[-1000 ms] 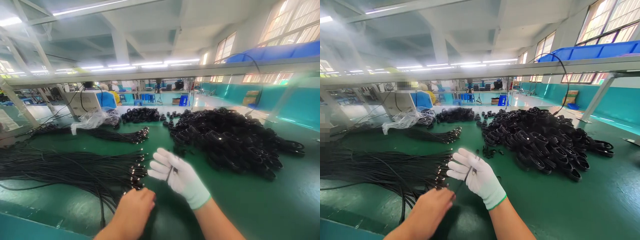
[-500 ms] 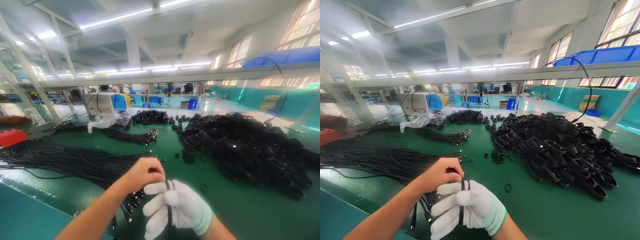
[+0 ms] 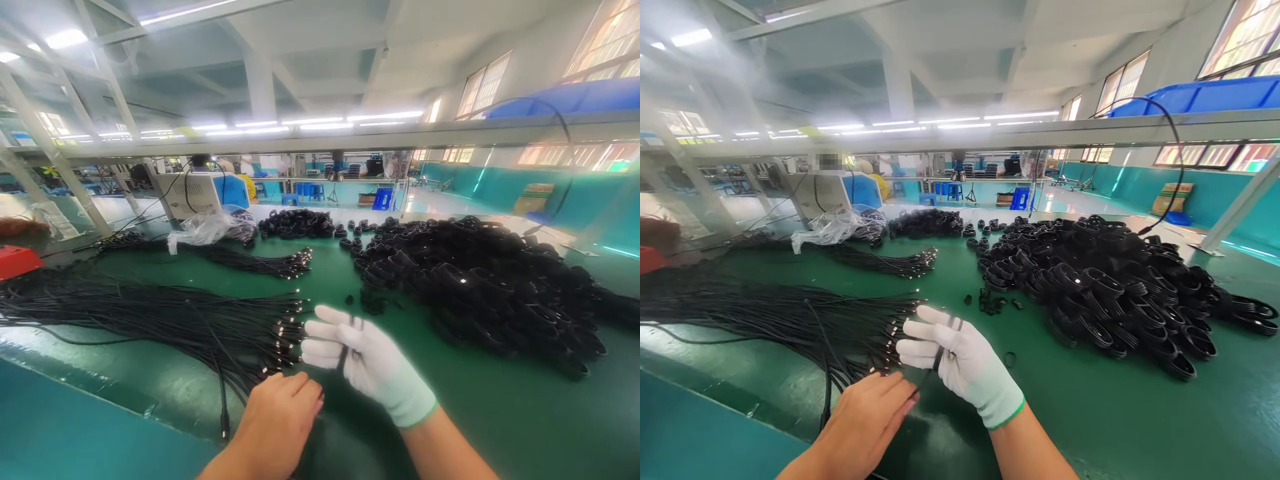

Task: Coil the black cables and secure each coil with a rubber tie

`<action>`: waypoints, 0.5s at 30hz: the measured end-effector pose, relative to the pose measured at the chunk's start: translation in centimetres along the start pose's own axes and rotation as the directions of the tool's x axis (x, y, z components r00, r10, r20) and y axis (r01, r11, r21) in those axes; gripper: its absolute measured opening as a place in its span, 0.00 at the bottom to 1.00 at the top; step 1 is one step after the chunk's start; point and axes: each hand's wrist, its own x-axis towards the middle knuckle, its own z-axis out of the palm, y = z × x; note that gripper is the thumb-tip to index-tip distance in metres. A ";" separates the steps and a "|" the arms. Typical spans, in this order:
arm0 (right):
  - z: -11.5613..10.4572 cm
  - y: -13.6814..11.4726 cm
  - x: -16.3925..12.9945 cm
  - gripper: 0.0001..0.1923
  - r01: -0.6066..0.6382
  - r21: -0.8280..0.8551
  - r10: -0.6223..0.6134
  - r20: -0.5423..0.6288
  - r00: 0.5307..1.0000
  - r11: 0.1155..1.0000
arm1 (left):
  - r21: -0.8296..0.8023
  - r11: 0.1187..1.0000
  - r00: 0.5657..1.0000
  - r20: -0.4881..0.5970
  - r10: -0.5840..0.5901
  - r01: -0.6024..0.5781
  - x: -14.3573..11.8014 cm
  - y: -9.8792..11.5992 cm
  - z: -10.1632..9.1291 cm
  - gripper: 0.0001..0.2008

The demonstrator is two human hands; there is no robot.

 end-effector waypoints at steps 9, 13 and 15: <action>0.0 3.0 -0.6 0.23 -0.297 -0.059 0.302 0.271 0.914 0.953 | -0.513 0.858 0.996 0.087 0.029 0.019 5.1 -3.8 -5.8 0.06; 0.7 3.5 -0.3 0.20 -0.383 0.055 0.345 0.328 0.879 0.922 | -0.758 0.632 0.980 0.197 -0.011 0.160 5.7 -4.4 -4.2 0.05; 1.1 3.1 -0.2 0.18 -0.354 0.112 0.302 0.327 0.895 0.929 | -0.757 0.640 0.986 0.167 -0.004 0.131 5.5 -4.9 -2.8 0.08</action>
